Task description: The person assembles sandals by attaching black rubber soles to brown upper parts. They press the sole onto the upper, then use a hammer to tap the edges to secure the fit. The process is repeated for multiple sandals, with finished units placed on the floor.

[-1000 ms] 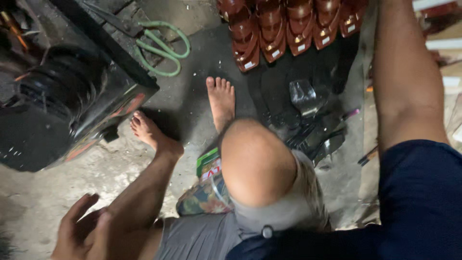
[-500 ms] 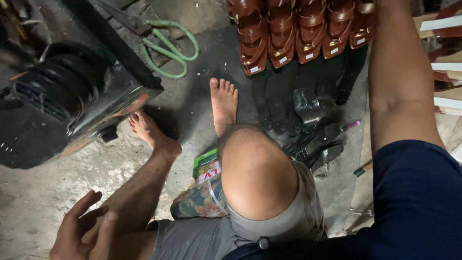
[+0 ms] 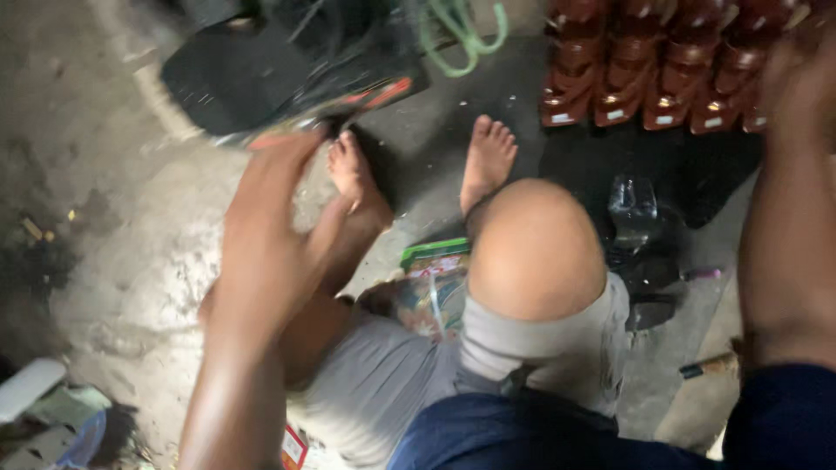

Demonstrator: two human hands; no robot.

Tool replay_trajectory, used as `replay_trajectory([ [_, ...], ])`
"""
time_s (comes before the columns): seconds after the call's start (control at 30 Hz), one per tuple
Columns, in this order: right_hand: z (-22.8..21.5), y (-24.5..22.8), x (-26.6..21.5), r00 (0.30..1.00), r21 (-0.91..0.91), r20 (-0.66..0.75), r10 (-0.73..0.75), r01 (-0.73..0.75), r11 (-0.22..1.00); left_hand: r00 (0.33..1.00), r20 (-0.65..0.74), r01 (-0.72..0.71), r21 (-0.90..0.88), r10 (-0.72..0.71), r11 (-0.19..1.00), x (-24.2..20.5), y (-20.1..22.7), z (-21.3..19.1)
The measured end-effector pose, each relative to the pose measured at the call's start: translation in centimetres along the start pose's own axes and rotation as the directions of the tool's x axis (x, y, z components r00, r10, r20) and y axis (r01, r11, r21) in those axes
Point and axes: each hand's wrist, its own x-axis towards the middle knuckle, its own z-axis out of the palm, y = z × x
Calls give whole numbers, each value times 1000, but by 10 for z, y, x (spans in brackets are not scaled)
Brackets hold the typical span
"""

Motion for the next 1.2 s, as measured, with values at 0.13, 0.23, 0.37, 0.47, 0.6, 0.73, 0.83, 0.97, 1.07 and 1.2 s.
replay_trajectory([
  [0.13,-10,-38,-129,996,302,89,15,-41,952,956,-225,-163,130,189,978,61,-12,25],
  [0.23,-15,-78,-203,980,544,198,4,-113,832,940,-292,-134,168,179,977,89,-37,42],
  [0.37,-18,-102,-270,922,507,365,131,-314,803,969,-246,-5,74,23,997,98,-70,49],
  [0.47,-16,-105,-267,913,546,391,117,-332,769,912,-403,-141,-155,68,978,91,-81,45],
  [0.6,-27,-111,-251,936,678,352,15,-266,685,913,-398,-185,-593,-86,783,83,-104,40],
  [0.73,-73,-135,-209,985,716,160,-57,-76,694,884,-326,-140,-869,-336,474,70,-134,30],
  [0.83,-135,-178,-167,985,629,-93,-142,169,759,837,-333,-283,-943,-435,177,66,-148,23],
  [0.97,-211,-270,-120,867,739,-238,-438,454,498,880,-363,-334,-932,-307,143,69,-155,36],
  [1.07,-242,-364,-95,615,464,-387,-687,774,431,870,-336,-213,-917,-362,338,82,-152,49],
  [1.2,-233,-465,-68,413,210,-326,-851,909,361,858,-471,-345,-825,-205,448,94,-143,65],
])
